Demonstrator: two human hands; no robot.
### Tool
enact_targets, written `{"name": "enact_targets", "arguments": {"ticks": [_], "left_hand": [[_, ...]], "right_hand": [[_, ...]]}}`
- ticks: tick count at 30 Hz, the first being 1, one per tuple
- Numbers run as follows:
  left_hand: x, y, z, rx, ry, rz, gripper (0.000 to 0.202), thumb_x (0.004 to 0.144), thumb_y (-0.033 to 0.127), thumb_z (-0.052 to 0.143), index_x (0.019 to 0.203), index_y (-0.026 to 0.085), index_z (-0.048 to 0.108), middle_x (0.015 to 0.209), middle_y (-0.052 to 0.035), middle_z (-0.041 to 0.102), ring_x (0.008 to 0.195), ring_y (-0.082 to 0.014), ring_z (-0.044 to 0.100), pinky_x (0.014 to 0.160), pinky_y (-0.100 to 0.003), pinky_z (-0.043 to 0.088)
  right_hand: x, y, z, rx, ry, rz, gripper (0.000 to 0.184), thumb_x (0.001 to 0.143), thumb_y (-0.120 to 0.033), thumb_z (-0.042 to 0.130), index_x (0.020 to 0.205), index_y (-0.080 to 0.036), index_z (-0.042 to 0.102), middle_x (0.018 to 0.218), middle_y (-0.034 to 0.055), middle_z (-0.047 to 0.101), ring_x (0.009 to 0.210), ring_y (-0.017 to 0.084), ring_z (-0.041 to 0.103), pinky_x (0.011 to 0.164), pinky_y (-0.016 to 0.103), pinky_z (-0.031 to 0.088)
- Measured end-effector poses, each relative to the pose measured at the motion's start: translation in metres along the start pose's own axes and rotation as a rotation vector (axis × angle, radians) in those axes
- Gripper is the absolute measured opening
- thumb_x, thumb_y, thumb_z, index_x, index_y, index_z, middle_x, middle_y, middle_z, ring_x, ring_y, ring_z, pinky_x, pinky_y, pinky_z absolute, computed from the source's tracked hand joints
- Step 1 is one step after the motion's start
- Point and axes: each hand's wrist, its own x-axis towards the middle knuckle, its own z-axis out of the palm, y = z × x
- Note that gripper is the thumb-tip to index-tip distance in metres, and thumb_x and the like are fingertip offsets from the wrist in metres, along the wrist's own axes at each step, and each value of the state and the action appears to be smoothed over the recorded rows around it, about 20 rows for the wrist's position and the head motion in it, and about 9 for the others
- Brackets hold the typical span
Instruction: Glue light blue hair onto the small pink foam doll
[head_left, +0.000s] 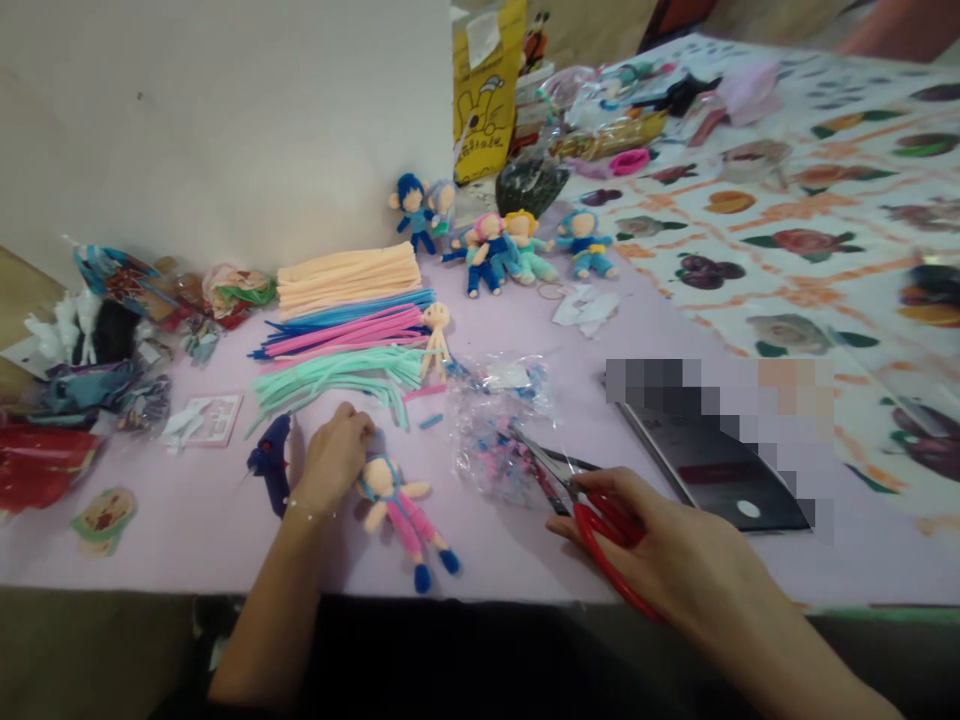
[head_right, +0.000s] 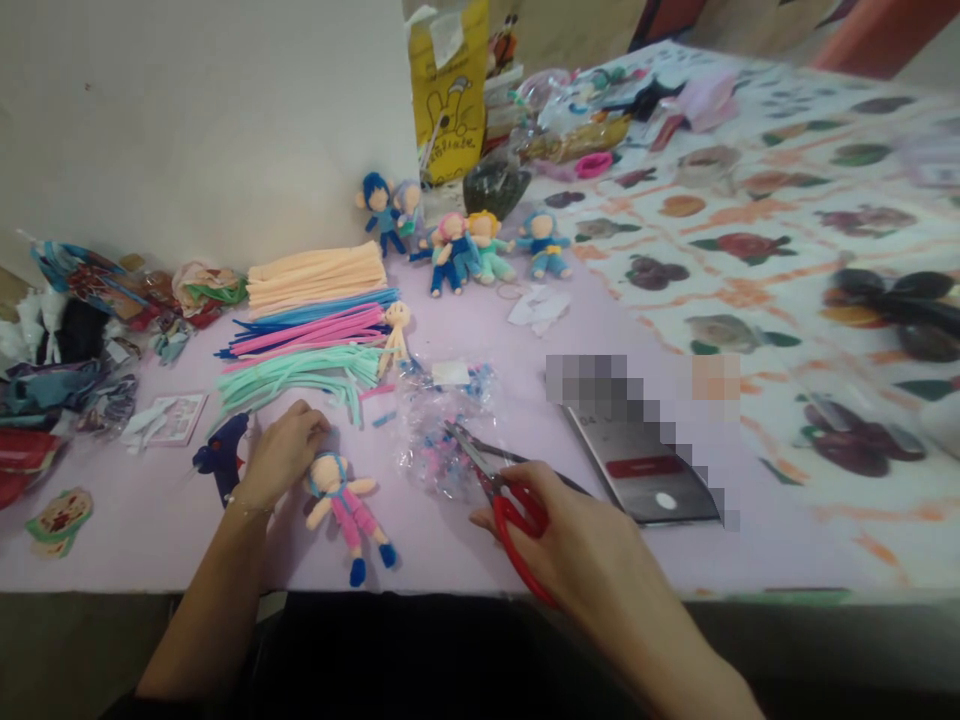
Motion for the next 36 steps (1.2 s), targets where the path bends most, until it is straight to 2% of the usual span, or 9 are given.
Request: {"name": "enact_targets", "arguments": {"ticks": [6,9,11,13,15,17,19,25,36], "left_hand": [[-0.010,0.003,-0.009,-0.130,0.152,-0.031,0.016,0.081,0.010,0.051,0.072,0.020,0.061,0.086,-0.0045,0.061,0.070,-0.0173,0.057,0.068,-0.032,0.043],[-0.027,0.022,-0.014,-0.283,0.274,-0.015,0.013,0.084,0.019,0.049,0.077,0.020,0.059,0.089,-0.0052,0.062,0.065,-0.0155,0.055,0.064,-0.031,0.046],[-0.040,0.041,-0.012,-0.450,0.294,0.024,0.013,0.086,0.026,0.051,0.077,0.021,0.059,0.080,-0.0033,0.061,0.059,-0.0133,0.055,0.056,-0.027,0.045],[-0.049,0.062,-0.004,-0.920,0.150,-0.053,0.014,0.082,0.034,0.059,0.078,0.021,0.058,0.058,0.0045,0.051,0.039,-0.0082,0.043,0.040,-0.022,0.034],[-0.052,0.081,0.007,-1.269,-0.058,-0.179,0.027,0.074,0.042,0.068,0.075,0.020,0.054,0.044,0.0095,0.041,0.031,-0.0057,0.033,0.033,-0.018,0.025],[-0.051,0.096,0.019,-1.512,-0.229,-0.286,0.039,0.063,0.047,0.078,0.072,0.019,0.052,0.042,0.0107,0.040,0.029,-0.0036,0.028,0.031,-0.016,0.019],[-0.047,0.104,0.028,-1.667,-0.306,-0.361,0.047,0.053,0.046,0.085,0.070,0.018,0.050,0.046,0.0092,0.044,0.032,-0.0020,0.029,0.030,-0.015,0.016],[-0.044,0.111,0.042,-1.753,-0.346,-0.388,0.049,0.051,0.041,0.088,0.069,0.016,0.051,0.054,0.0077,0.045,0.037,-0.0008,0.029,0.031,-0.013,0.016],[-0.050,0.115,0.045,-1.795,-0.433,-0.377,0.047,0.050,0.039,0.090,0.068,0.016,0.053,0.048,0.0102,0.039,0.036,-0.0006,0.027,0.030,-0.011,0.018]], "right_hand": [[-0.002,0.002,0.003,-0.028,0.012,-0.033,0.057,0.086,-0.069,0.039,0.089,-0.019,0.065,0.043,0.0031,0.055,0.037,0.022,0.054,0.036,0.028,0.032],[-0.004,0.002,0.003,-0.026,0.021,-0.037,0.050,0.087,-0.064,0.043,0.090,-0.019,0.065,0.047,0.0025,0.058,0.040,0.021,0.057,0.037,0.027,0.033],[-0.003,0.000,0.002,0.003,0.024,-0.025,0.045,0.086,-0.061,0.047,0.090,-0.020,0.064,0.049,0.0020,0.060,0.041,0.020,0.057,0.038,0.027,0.034],[-0.003,-0.003,0.000,0.045,0.019,-0.016,0.041,0.084,-0.059,0.052,0.089,-0.020,0.064,0.053,0.0021,0.063,0.043,0.018,0.057,0.038,0.026,0.035],[-0.002,-0.005,-0.003,0.085,0.004,-0.009,0.037,0.081,-0.056,0.058,0.090,-0.020,0.064,0.057,0.0020,0.066,0.045,0.017,0.058,0.040,0.025,0.037],[-0.003,-0.008,-0.007,0.116,-0.017,-0.014,0.035,0.079,-0.051,0.064,0.094,-0.020,0.064,0.059,0.0010,0.067,0.046,0.016,0.058,0.042,0.025,0.040],[-0.005,-0.012,-0.010,0.134,-0.034,-0.034,0.036,0.077,-0.047,0.068,0.099,-0.019,0.065,0.060,0.0001,0.067,0.047,0.015,0.058,0.045,0.025,0.043],[-0.010,-0.021,-0.015,0.185,-0.068,-0.116,0.043,0.072,-0.040,0.075,0.108,-0.017,0.067,0.075,0.0042,0.071,0.056,0.016,0.060,0.054,0.026,0.048],[-0.014,-0.021,-0.012,0.153,-0.090,-0.155,0.048,0.073,-0.037,0.077,0.115,-0.015,0.068,0.067,0.0017,0.064,0.055,0.015,0.056,0.053,0.026,0.043]]}}
